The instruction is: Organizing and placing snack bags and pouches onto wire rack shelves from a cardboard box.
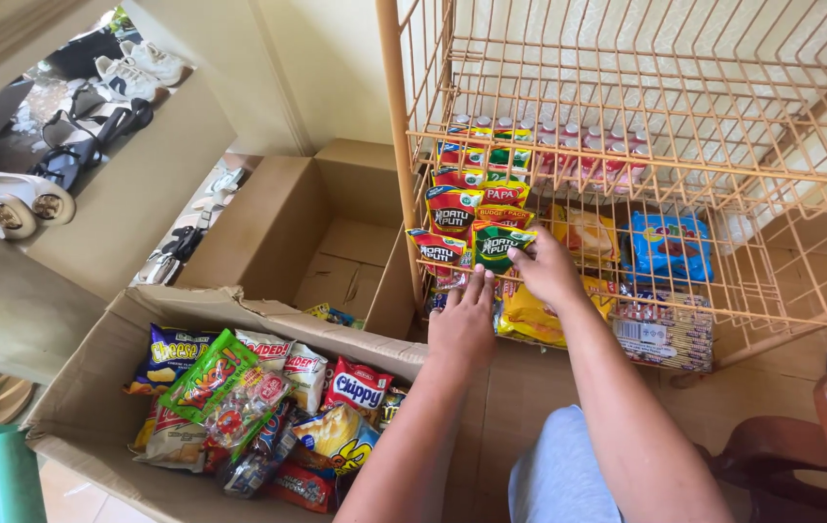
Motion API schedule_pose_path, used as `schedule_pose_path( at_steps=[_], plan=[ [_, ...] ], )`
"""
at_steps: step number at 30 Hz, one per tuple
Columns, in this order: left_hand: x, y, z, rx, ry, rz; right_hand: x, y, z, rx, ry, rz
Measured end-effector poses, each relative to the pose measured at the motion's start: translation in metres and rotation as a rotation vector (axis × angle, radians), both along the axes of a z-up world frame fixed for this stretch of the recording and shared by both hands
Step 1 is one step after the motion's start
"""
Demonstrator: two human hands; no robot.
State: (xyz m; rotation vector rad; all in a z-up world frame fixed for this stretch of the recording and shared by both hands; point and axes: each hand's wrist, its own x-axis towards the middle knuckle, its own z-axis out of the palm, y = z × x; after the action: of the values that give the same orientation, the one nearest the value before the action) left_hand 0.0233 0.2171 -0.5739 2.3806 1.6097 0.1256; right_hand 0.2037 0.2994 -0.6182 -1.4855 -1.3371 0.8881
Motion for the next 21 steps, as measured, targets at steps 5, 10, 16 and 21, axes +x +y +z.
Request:
schedule_pose_path(
  at_steps=[5, 10, 16, 21],
  plan=[
    [0.009, -0.005, -0.008, 0.067, 0.016, 0.029, 0.002, 0.001, -0.008, 0.064, 0.022, 0.030],
    [0.016, -0.010, -0.004, 0.110, 0.013, 0.056, -0.004, -0.003, 0.003, 0.114, 0.077, 0.053],
    [0.019, -0.011, 0.003, 0.095, 0.097, 0.059, -0.012, -0.009, 0.018, 0.005, -0.122, -0.064],
    [0.027, -0.011, -0.002, 0.060, 0.146, 0.091, -0.005, 0.002, -0.001, 0.014, 0.063, 0.033]
  ],
)
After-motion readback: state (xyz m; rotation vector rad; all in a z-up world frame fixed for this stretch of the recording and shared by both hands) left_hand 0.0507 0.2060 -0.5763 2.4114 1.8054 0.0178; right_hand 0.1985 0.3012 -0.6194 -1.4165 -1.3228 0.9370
